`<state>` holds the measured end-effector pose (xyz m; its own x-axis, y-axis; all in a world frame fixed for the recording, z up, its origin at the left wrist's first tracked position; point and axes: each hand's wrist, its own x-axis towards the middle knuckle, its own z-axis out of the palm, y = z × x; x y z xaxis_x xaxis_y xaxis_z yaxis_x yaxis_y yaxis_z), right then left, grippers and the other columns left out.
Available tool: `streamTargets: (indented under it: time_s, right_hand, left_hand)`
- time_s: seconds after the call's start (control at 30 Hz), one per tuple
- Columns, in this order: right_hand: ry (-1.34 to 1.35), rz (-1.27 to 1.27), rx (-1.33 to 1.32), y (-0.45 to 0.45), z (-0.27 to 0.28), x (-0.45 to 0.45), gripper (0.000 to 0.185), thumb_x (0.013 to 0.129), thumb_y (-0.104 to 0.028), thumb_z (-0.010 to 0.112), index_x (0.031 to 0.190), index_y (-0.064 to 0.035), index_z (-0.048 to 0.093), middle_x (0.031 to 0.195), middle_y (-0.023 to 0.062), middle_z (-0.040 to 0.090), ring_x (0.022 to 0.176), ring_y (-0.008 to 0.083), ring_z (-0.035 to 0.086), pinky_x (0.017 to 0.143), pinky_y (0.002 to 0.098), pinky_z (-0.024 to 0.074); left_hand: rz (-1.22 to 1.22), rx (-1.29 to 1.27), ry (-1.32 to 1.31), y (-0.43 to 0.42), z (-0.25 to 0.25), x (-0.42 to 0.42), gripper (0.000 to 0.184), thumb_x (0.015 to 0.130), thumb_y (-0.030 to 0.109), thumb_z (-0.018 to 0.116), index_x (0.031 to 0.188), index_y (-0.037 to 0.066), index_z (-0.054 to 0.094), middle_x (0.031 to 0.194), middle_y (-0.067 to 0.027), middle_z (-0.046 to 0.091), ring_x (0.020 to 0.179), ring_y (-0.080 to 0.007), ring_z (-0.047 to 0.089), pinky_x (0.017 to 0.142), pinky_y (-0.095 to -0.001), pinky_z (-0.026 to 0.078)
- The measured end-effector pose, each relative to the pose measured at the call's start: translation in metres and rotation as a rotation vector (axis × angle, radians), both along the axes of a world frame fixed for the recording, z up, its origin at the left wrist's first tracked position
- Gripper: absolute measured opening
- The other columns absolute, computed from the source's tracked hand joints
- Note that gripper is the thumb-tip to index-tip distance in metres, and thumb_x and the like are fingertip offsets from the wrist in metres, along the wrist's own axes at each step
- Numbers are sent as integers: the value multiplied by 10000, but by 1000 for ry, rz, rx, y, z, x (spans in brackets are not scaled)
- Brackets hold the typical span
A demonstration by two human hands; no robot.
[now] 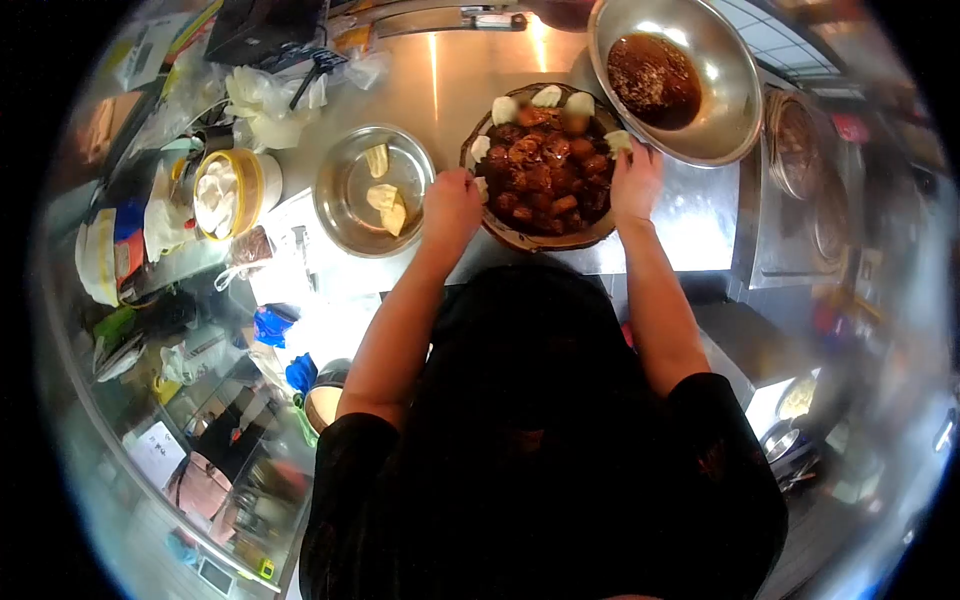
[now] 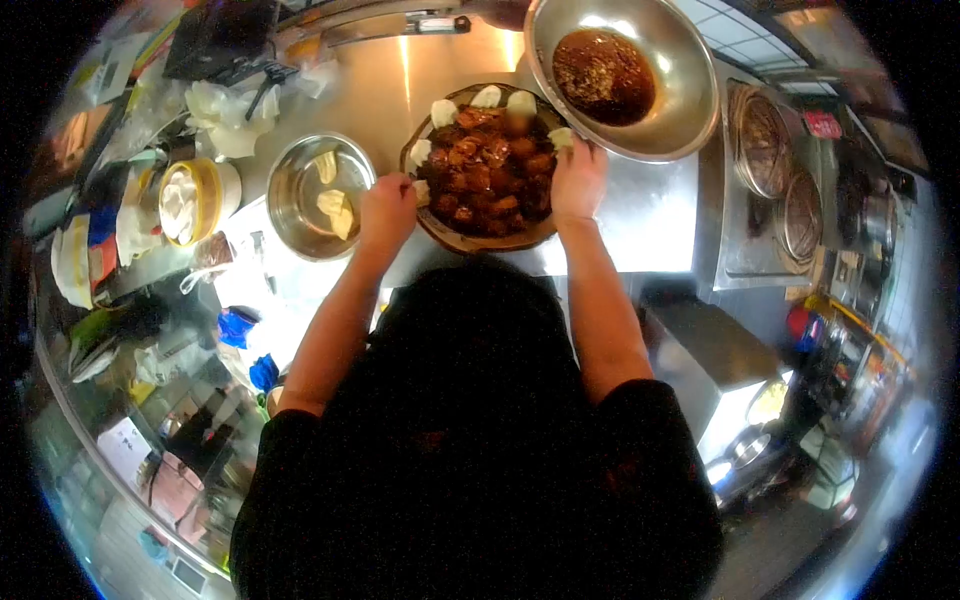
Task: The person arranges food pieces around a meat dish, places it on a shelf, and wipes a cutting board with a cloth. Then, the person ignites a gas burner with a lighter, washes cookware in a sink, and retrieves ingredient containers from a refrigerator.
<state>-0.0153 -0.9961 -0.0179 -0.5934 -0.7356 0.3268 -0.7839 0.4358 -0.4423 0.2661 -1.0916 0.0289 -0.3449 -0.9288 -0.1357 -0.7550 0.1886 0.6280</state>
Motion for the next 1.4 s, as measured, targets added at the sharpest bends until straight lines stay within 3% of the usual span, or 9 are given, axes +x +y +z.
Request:
streamTargets:
  time_s: [0.2,0.4,0.53,0.63,0.83,1.03,1.17,1.23,1.4]
  right_hand:
    - [-23,69,-2,-2,31,35,330,885,-137,690,1208,-68,667,1194,193,586,1066,373,591,919,442,505]
    - [-119,737,-121,-60,88,143,235,809,-46,699,1044,-54,696,1017,122,639,909,317,629,785,405,548]
    - [-204,957,137,-109,58,226,87,800,-64,635,874,-25,658,997,135,645,932,321,641,791,400,554]
    - [-33,930,406,-141,33,270,173,806,-84,644,971,-32,658,996,129,625,950,326,625,816,428,540]
    - [145,1078,172,-186,-6,288,148,820,-100,578,929,-36,656,967,129,603,976,308,595,844,409,526]
    - [245,1077,375,-188,0,294,153,815,-133,572,861,-79,707,961,101,632,961,267,597,833,405,517]
    - [-174,936,49,-179,16,273,94,789,-158,694,827,-73,679,921,119,617,947,316,604,833,422,525]
    - [-249,957,-26,-162,52,249,156,780,-130,709,918,-61,691,955,129,622,926,311,613,818,416,538]
    - [-559,746,-92,-59,86,150,236,783,-81,722,1017,-51,710,1022,140,652,911,284,661,788,369,569]
  left_hand:
    - [7,16,-111,10,-5,3,175,900,150,607,1043,50,602,1003,-204,604,947,-415,620,791,-522,512]
    - [202,-59,101,-10,-6,82,218,859,125,640,1049,17,646,1030,-217,621,937,-421,617,830,-512,501]
    - [320,-119,-164,-40,-47,154,324,809,126,681,1109,5,656,1036,-236,625,996,-409,614,880,-487,501]
    - [268,2,-130,-55,-64,172,374,779,147,719,1119,0,657,1063,-242,625,1024,-404,611,898,-469,505]
    - [364,92,-62,-62,-64,166,322,752,123,730,1049,20,658,975,-221,655,948,-403,632,847,-455,517]
    - [534,19,187,-49,-44,183,312,773,59,685,1071,9,605,839,-157,663,774,-328,650,721,-412,527]
    - [585,142,811,-25,-5,181,407,915,-47,560,1312,-4,484,970,-104,664,803,-146,637,692,-267,520]
    - [553,394,561,-15,23,188,263,939,8,604,1193,-56,587,917,-95,667,762,-124,626,663,-244,508]
    - [307,512,774,13,74,124,369,924,-7,617,1287,-59,574,935,-97,659,795,-134,624,681,-263,518]
